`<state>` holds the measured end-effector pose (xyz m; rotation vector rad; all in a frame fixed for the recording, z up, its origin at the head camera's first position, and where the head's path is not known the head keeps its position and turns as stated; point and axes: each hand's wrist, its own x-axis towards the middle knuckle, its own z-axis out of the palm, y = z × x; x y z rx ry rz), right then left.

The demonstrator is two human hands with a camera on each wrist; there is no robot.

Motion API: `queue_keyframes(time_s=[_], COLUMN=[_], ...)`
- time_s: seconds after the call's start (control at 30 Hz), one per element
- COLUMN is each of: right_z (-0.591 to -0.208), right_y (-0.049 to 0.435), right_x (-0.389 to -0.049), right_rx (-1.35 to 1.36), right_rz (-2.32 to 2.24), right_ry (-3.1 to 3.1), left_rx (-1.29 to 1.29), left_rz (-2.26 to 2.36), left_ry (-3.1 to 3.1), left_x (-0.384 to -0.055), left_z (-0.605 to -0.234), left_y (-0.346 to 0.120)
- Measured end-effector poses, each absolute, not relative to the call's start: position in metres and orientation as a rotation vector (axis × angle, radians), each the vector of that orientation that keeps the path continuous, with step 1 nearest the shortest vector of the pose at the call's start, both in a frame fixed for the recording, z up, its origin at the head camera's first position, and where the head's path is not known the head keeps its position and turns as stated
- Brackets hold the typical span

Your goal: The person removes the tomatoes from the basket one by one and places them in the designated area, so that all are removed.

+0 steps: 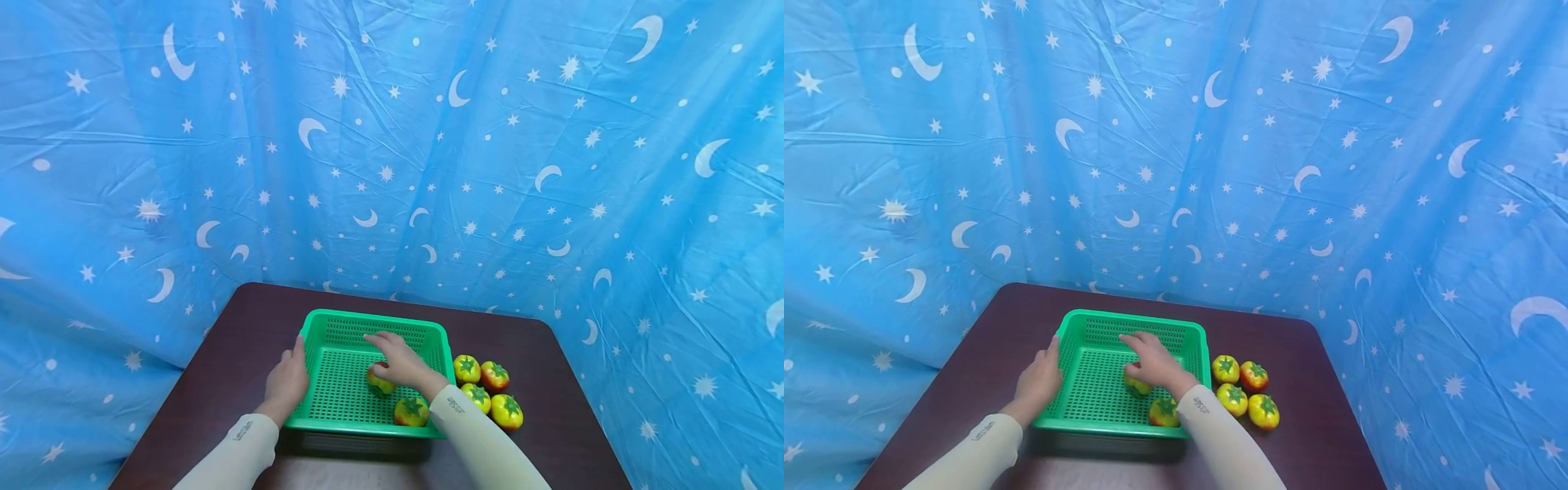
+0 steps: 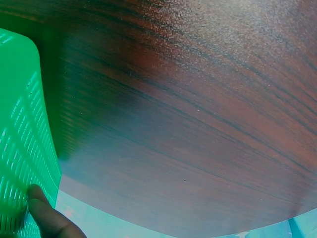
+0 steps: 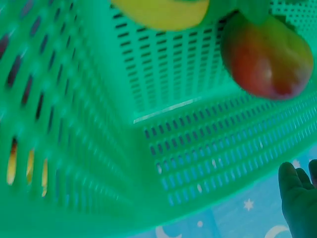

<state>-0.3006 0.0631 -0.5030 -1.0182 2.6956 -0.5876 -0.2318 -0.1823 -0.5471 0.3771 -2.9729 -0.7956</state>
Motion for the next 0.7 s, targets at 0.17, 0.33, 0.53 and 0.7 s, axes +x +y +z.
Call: queue_keyframes(time_s=[0.17,0.33,0.53,0.7], right_z=[-0.513,-0.525,-0.538,-0.543], right_y=[0.051,0.046,0.042,0.040], right_x=[-0.299,-0.299,-0.298,-0.295], right_rx=[-0.972,-0.902,-0.889,-0.865], right_rz=[-0.537,-0.510,-0.427,-0.355], right_ry=[2.686,2.672,2.670,2.662], left_rx=[0.381,0.383,0.383,0.391], left_rz=[-0.782,-0.795,-0.798,-0.796], left_ry=[-2.970,-2.966,-2.970,-2.971], left_x=[-0.232,-0.231,-0.232,-0.233], left_z=[-0.546,-0.546,-0.548,-0.549], left_y=[-0.183,-0.183,-0.183,-0.182])
